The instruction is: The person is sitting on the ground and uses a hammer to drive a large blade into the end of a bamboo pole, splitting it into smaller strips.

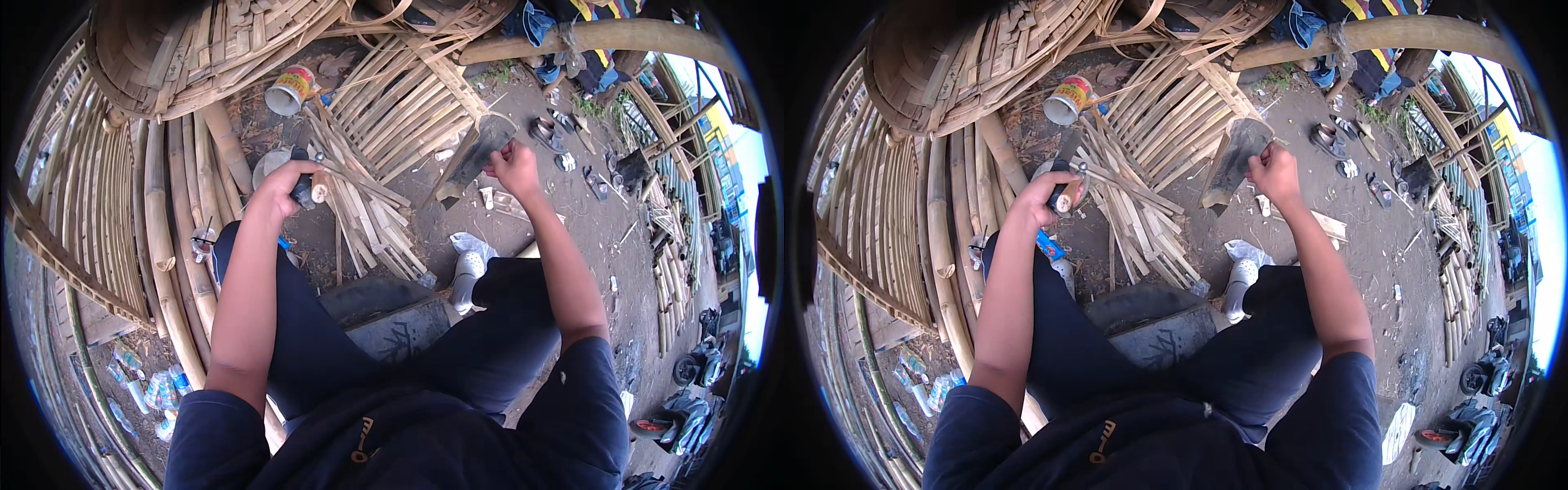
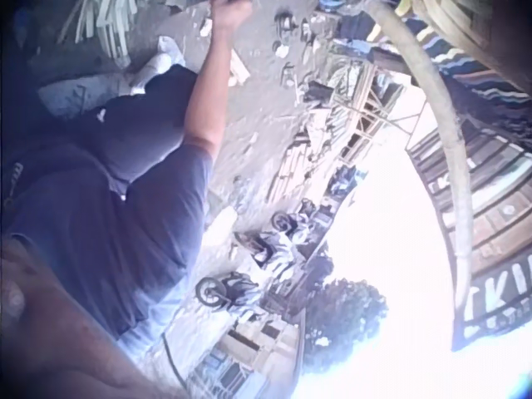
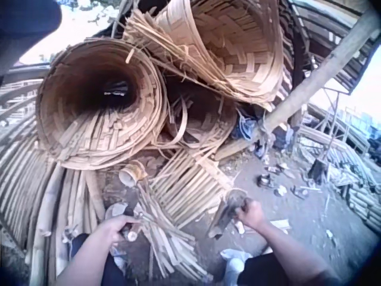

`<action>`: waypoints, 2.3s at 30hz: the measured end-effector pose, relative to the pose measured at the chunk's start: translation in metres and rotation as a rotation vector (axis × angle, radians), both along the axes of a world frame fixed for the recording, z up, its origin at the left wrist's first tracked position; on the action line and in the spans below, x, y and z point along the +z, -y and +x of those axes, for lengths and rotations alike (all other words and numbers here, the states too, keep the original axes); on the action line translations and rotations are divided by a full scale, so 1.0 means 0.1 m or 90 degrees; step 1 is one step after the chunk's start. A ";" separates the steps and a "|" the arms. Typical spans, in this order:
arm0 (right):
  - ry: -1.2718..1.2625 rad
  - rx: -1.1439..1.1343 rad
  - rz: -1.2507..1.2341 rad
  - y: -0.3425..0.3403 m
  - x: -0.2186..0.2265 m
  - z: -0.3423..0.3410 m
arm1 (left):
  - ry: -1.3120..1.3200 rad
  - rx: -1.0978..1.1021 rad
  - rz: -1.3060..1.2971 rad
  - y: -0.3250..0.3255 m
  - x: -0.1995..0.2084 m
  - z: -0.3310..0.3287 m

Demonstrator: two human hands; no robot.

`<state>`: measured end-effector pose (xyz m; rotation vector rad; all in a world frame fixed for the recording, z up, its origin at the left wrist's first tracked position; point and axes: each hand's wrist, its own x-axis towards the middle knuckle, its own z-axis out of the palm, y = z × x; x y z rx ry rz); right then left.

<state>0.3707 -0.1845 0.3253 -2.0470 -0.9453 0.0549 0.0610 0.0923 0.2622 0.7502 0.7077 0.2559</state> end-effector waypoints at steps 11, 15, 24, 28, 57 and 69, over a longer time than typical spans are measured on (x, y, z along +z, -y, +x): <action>0.138 0.066 -0.117 0.45 0.40 0.03 | -0.023 -0.121 0.050 0.43 -0.12 0.23; 0.125 0.045 -0.121 0.54 0.41 -0.02 | -0.015 -0.105 -0.033 0.49 -0.09 0.13; -0.029 -0.042 -0.067 0.87 -0.12 0.34 | -0.161 -0.119 0.078 0.80 0.08 -0.04; 0.108 -0.021 -0.109 0.80 -0.44 0.49 | -0.142 -0.147 0.097 0.73 0.21 0.18; 0.039 -0.174 -0.072 -0.01 -1.50 0.72 | -0.031 -0.348 0.427 1.39 0.21 1.39; 0.021 -0.131 -0.095 0.08 -1.55 0.82 | -0.079 -0.389 0.557 1.43 0.17 1.41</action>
